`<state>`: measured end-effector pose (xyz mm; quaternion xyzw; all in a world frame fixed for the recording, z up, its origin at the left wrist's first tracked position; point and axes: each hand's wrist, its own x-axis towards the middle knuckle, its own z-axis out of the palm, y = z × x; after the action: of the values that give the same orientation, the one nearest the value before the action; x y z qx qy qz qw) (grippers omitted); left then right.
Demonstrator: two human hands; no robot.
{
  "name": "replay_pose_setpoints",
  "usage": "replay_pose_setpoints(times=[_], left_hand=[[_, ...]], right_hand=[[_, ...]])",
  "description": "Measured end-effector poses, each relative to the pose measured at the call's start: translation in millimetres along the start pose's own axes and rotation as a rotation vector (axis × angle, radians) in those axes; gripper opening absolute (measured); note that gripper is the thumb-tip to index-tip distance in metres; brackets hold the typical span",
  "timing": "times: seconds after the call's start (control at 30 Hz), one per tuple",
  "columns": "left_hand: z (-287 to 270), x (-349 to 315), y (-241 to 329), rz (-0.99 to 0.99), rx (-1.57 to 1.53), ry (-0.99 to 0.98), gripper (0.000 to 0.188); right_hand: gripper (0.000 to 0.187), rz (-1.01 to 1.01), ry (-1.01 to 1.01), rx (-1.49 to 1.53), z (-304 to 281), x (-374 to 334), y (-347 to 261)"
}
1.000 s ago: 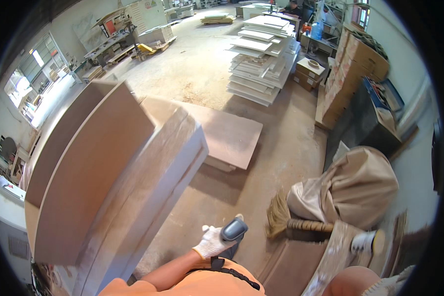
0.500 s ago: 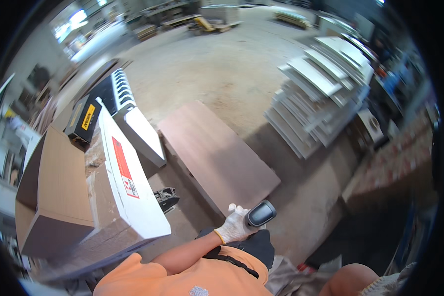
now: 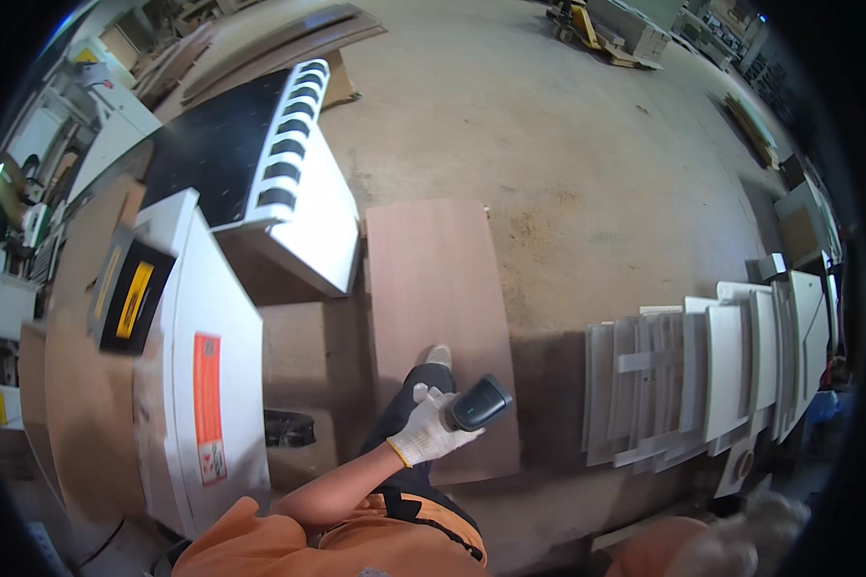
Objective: The person walks through a workshop, picks up a large brown panel, and places it on a workbench. They use a handheld barcode scanner to scan a label on the panel while operating a computer mouse. The person then retrieves another panel and repeats the scanning process.
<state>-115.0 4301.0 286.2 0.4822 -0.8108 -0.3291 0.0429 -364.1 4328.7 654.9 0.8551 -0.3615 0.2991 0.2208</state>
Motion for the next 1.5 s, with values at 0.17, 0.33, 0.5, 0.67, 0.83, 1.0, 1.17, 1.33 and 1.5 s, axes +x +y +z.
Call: replay_pose_setpoints(times=[0.17, 0.33, 0.5, 0.67, 0.83, 1.0, 1.17, 1.33, 1.5], left_hand=[[-113.0, 128.4, -12.8, -0.014, -0.129, 0.237, 0.026], [-201.8, 209.1, -48.8, -0.186, -0.388, 0.356, 0.027], [-251.7, 290.4, -90.4, -0.403, -0.28, 0.537, 0.032], [-256.4, 434.5, -135.4, -0.469, -0.202, 0.816, 0.031], [-319.3, 539.9, -114.8, -0.563, -0.776, 0.865, 0.035], [-422.4, 592.8, -138.9, -0.399, -0.581, 1.072, 0.036], [-482.1, 675.5, -232.4, -0.398, -1.004, 1.153, 0.031], [-587.7, 749.9, -352.1, -0.283, -0.766, 1.397, 0.025], [-667.5, 715.0, -398.0, -0.505, -1.074, 1.428, 0.024]], right_hand=[[0.042, 0.615, -0.174, -0.161, 142.3, 14.4, 185.5], [0.034, 0.972, -0.391, -0.039, 262.5, -91.0, 325.3], [0.02, 1.209, -0.845, 0.127, 341.0, -267.9, 391.9], [0.034, 0.573, -1.583, 0.244, 480.1, -366.3, 515.8], [0.043, 0.989, -1.192, 0.394, 633.4, -178.2, 693.5], [0.017, 0.837, -0.585, 0.582, 761.6, 106.8, 765.0], [0.015, 0.433, -0.55, 0.555, 888.3, 269.8, 766.6], [0.026, 0.501, -0.807, 0.597, 1021.2, 369.1, 753.8], [0.035, 0.245, -1.175, 0.542, 1132.2, 457.0, 722.1]])
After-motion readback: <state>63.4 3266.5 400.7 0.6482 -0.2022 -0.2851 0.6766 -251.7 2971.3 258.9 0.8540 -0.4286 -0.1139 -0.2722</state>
